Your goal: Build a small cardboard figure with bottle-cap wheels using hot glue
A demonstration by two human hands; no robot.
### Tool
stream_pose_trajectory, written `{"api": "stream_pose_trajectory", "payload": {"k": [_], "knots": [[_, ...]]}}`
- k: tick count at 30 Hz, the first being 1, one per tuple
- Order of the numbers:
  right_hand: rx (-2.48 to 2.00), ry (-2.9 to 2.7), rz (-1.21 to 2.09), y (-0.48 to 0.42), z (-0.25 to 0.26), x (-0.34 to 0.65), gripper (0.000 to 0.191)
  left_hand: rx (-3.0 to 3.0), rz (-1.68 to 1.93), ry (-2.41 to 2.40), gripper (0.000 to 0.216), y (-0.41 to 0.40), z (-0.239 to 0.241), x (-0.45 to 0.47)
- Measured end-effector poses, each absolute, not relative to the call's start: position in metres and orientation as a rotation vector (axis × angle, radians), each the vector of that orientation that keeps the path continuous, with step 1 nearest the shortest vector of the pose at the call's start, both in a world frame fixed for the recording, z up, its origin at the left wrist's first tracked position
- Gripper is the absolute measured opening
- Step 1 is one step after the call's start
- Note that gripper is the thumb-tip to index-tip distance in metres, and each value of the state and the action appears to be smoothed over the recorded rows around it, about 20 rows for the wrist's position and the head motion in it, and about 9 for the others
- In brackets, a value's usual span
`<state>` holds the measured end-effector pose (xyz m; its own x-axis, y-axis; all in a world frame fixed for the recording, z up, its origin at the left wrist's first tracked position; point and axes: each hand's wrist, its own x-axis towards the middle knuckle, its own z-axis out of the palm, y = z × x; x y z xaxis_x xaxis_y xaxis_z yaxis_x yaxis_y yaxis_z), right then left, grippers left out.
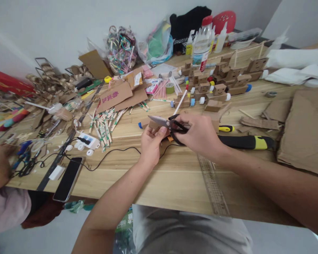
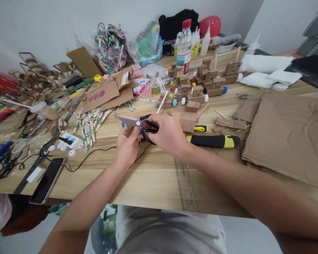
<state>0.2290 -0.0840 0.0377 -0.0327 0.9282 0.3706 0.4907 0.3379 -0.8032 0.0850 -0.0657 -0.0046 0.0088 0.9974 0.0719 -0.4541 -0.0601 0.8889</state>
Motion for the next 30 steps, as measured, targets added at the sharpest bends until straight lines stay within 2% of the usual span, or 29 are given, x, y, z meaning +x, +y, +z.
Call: {"api": "stream_pose_trajectory", "payload": {"k": [6,13,20,26,30], "knots": [[-1.261,-1.752,0.521,-0.089,0.04,0.227,0.007,0.845,1.464,0.78,0.057,-0.063,-0.004,0.082],[-1.251,-1.583,0.69,-0.084,0.035,0.227,0.004,0.947,1.461,0.745,0.054,-0.061,-0.001,0.081],[-1.123,-1.283,1.052,-0.079,0.04,0.227,0.038,1.145,1.392,0.677,0.06,-0.051,0.004,0.067],[-1.071,-1.047,1.343,-0.078,0.046,0.222,0.049,1.261,1.37,0.653,0.065,-0.041,0.006,0.057],[-1.026,-1.019,1.437,-0.079,0.046,0.22,0.048,1.237,1.4,0.686,0.056,-0.041,0.006,0.055]]}}
